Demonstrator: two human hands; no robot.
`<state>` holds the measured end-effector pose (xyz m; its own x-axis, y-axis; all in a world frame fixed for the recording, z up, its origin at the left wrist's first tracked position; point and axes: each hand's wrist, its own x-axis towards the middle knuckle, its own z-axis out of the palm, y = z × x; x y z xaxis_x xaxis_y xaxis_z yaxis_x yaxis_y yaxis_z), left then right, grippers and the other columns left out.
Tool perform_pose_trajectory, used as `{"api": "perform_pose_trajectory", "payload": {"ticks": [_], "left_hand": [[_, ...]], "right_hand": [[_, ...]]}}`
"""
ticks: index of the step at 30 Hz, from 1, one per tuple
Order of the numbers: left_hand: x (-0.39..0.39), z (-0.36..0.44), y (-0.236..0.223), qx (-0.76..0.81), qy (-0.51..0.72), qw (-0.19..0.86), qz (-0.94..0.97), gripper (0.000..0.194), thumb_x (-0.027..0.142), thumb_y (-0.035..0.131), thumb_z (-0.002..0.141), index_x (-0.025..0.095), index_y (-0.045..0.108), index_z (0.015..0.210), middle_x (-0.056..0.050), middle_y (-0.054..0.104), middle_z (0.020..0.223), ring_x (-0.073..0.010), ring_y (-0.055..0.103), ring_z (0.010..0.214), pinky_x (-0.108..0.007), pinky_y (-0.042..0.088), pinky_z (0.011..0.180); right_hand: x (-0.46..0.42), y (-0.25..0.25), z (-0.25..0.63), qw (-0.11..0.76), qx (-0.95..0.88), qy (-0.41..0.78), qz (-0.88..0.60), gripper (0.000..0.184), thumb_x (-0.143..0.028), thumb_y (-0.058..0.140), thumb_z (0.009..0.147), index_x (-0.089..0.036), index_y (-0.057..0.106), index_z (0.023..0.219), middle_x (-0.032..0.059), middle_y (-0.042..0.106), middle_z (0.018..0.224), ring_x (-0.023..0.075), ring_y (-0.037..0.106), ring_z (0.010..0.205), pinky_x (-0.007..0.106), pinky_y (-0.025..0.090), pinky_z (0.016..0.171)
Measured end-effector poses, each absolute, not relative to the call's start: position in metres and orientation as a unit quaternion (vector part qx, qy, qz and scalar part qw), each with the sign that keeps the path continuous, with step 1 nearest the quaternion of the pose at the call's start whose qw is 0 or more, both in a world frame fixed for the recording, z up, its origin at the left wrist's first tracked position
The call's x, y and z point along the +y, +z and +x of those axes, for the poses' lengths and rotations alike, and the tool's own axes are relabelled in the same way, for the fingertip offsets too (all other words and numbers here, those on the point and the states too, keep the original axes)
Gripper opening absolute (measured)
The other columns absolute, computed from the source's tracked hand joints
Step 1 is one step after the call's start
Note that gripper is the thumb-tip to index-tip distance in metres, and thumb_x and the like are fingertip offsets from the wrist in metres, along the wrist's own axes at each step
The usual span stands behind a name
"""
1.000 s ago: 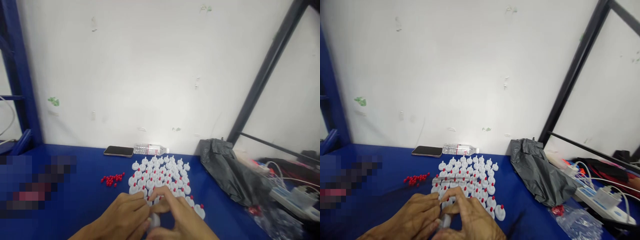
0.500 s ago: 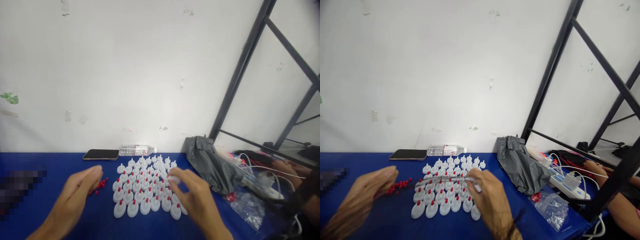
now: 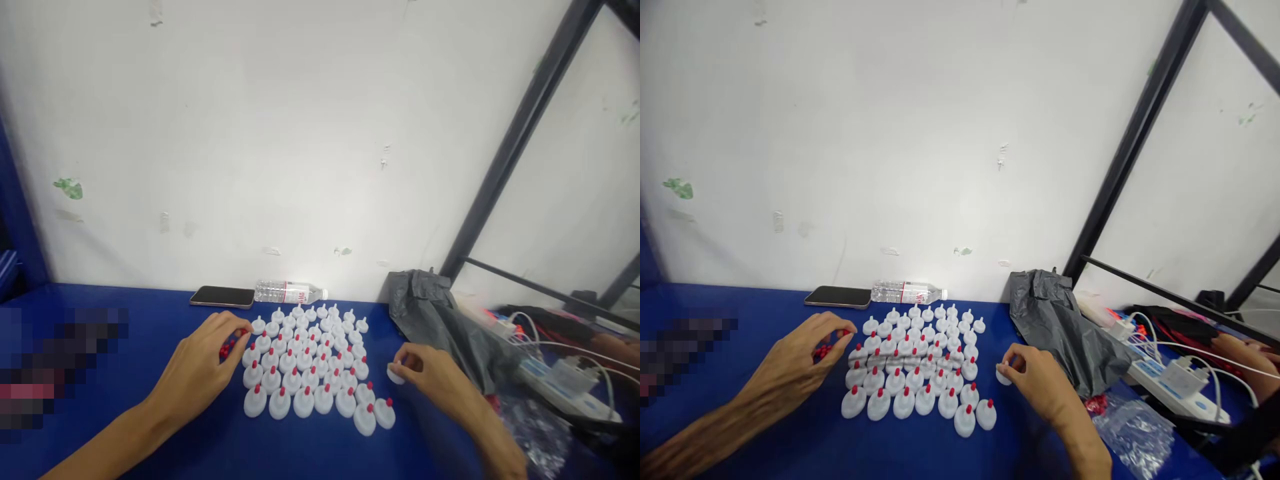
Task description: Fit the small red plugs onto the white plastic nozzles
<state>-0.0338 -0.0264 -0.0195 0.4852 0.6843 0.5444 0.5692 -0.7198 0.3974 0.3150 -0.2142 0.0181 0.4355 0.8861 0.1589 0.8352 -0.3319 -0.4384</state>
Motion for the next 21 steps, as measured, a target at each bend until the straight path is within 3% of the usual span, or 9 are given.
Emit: {"api": "perform_pose_trajectory", "payload": {"ticks": [3,6,10,12,16,21], "left_hand": [[-0.024,-0.036,-0.019,0.354,0.324,0.061,0.875,0.030,0.036,0.040,0.103,0.027,0.069,0.105,-0.003,0.068,0.111,-0.0222,0.063,0.104,-0.032,0.052,0.077],[-0.022,-0.038,-0.018,0.368,0.312,0.039,0.875,0.029,0.030,0.042,0.102,0.027,0.070,0.110,-0.003,0.070,0.112,-0.0236,0.063,0.107,-0.034,0.052,0.076],[-0.021,-0.041,-0.012,0.401,0.289,0.020,0.869,0.025,0.027,0.047,0.098,0.026,0.071,0.106,-0.004,0.073,0.100,-0.0243,0.064,0.094,-0.034,0.051,0.070],[-0.021,-0.042,-0.008,0.404,0.271,0.019,0.874,0.023,0.026,0.048,0.097,0.025,0.071,0.097,-0.004,0.072,0.097,-0.0244,0.064,0.092,-0.033,0.050,0.067],[-0.021,-0.042,-0.007,0.378,0.265,0.018,0.887,0.020,0.023,0.052,0.095,0.024,0.071,0.090,-0.005,0.072,0.099,-0.0258,0.061,0.099,-0.032,0.050,0.068],[-0.018,-0.045,-0.023,0.348,0.254,0.022,0.902,0.022,0.017,0.052,0.092,0.023,0.070,0.082,-0.005,0.068,0.099,-0.0263,0.057,0.097,-0.035,0.050,0.070]], "right_hand": [[-0.211,0.017,0.310,0.225,-0.554,0.103,-0.795,0.021,-0.042,0.061,0.082,-0.027,0.073,0.074,0.0001,0.074,0.065,0.0204,0.067,0.064,0.032,0.045,0.064],[-0.208,0.016,0.309,0.243,-0.572,0.123,-0.774,0.023,-0.046,0.060,0.082,-0.030,0.075,0.088,0.0001,0.076,0.070,0.0222,0.069,0.068,0.033,0.049,0.068],[-0.216,0.016,0.313,0.282,-0.542,0.098,-0.786,0.025,-0.056,0.064,0.078,-0.035,0.074,0.088,0.0019,0.075,0.066,0.0247,0.068,0.061,0.036,0.051,0.064],[-0.225,0.014,0.314,0.284,-0.548,0.148,-0.772,0.023,-0.058,0.068,0.075,-0.040,0.075,0.088,0.0023,0.077,0.072,0.0257,0.070,0.067,0.036,0.054,0.067],[-0.237,0.006,0.308,0.265,-0.552,0.245,-0.751,0.038,-0.037,0.082,0.063,-0.047,0.076,0.099,-0.0001,0.078,0.090,0.0246,0.072,0.086,0.033,0.056,0.078],[-0.228,0.011,0.290,0.203,-0.539,0.266,-0.773,0.047,-0.025,0.082,0.057,-0.036,0.076,0.103,-0.0018,0.072,0.082,0.0220,0.068,0.083,0.031,0.051,0.078]]}}
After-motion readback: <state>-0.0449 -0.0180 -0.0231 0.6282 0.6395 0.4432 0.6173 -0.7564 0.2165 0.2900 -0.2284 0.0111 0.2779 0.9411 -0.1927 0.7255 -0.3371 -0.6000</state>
